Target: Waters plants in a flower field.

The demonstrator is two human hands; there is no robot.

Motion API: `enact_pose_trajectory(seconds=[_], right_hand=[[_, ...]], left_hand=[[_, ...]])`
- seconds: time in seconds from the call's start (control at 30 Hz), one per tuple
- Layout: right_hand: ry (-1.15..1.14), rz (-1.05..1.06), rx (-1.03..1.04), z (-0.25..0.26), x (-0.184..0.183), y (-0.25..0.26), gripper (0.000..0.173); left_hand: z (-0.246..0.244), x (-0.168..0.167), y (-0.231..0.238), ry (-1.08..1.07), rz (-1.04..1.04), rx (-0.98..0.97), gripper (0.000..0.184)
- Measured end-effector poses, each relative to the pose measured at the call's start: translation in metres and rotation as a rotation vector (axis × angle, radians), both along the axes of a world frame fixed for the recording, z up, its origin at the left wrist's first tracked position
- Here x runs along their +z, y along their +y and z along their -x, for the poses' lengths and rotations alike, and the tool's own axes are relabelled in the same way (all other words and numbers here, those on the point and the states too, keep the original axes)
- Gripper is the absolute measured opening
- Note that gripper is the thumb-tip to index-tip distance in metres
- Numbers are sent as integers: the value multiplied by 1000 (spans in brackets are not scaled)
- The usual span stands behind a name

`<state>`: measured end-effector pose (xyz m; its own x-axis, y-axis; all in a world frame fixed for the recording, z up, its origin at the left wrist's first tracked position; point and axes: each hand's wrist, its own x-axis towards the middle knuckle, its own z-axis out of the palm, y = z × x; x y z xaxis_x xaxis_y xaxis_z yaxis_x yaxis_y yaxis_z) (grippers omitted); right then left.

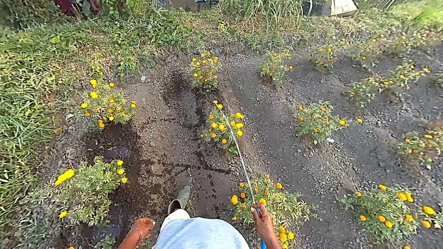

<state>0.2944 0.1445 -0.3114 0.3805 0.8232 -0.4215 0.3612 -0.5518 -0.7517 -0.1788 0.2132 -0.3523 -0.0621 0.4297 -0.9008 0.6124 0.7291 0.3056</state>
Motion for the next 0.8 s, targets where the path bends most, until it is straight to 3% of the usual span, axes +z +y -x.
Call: enact_pose_trajectory(seconds=[0.8], right_hand=[[24,15,7,-3,3,-15,19]], left_hand=[[-10,-5,-1,-2,3,-27,30]])
